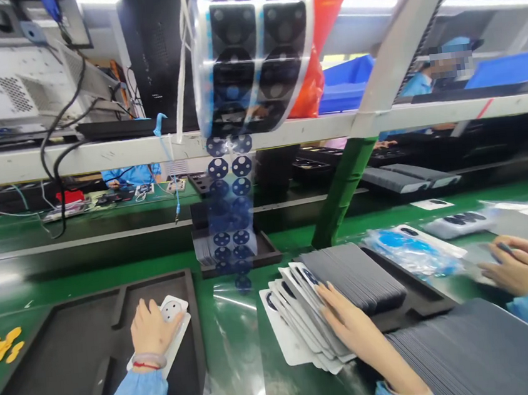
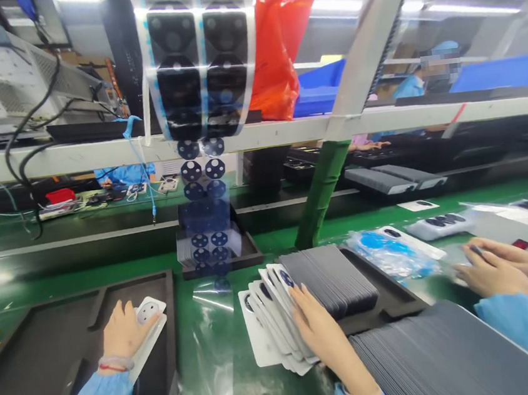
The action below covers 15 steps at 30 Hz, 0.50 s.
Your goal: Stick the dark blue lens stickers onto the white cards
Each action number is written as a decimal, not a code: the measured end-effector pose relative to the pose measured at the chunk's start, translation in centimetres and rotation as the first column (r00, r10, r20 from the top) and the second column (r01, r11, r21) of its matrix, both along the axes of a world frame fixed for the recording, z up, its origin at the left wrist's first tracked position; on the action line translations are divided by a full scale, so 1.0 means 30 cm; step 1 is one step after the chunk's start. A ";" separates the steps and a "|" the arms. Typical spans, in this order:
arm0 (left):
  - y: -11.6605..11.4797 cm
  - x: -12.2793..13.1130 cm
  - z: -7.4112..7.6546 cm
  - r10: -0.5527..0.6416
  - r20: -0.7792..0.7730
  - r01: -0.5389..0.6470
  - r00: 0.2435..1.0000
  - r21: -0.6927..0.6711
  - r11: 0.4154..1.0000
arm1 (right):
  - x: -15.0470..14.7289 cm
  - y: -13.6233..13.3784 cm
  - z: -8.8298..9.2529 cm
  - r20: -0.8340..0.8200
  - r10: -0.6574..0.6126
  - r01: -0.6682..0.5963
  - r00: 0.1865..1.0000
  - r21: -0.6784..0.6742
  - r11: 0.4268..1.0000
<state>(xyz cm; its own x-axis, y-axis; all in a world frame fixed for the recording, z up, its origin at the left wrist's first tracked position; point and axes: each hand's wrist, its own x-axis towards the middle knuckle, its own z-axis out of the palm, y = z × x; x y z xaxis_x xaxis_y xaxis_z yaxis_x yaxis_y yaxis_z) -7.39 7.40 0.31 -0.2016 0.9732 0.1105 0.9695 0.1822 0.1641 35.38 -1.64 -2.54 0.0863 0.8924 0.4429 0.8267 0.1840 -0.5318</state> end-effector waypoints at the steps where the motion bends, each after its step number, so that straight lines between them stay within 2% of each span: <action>1: 0.000 -0.006 -0.005 0.005 -0.017 -0.006 1.000 -0.063 0.998 | -0.015 0.000 -0.002 0.004 -0.025 0.025 1.000 0.055 0.998; 4: 0.001 -0.013 -0.011 -0.017 -0.009 0.015 1.000 -0.170 0.985 | -0.139 0.010 0.036 -0.020 -0.045 0.048 0.999 0.190 0.981; 6: 0.003 -0.011 -0.006 -0.036 0.020 0.039 0.999 -0.197 0.980 | -0.254 0.039 0.070 -0.073 0.011 0.001 0.997 0.170 0.985; 8: 0.005 -0.005 0.004 -0.043 0.059 0.054 0.997 -0.195 0.979 | -0.360 0.097 0.082 -0.169 0.068 -0.053 0.983 0.090 0.995; 11: 0.002 0.008 0.027 -0.004 0.143 0.022 0.990 -0.125 0.992 | -0.457 0.218 0.042 -0.358 0.092 -0.100 0.929 -0.003 0.995; 15: -0.009 0.001 0.078 0.100 0.342 -0.107 0.935 0.003 0.994 | -0.481 0.338 -0.034 -0.598 0.138 -0.216 0.790 -0.059 0.975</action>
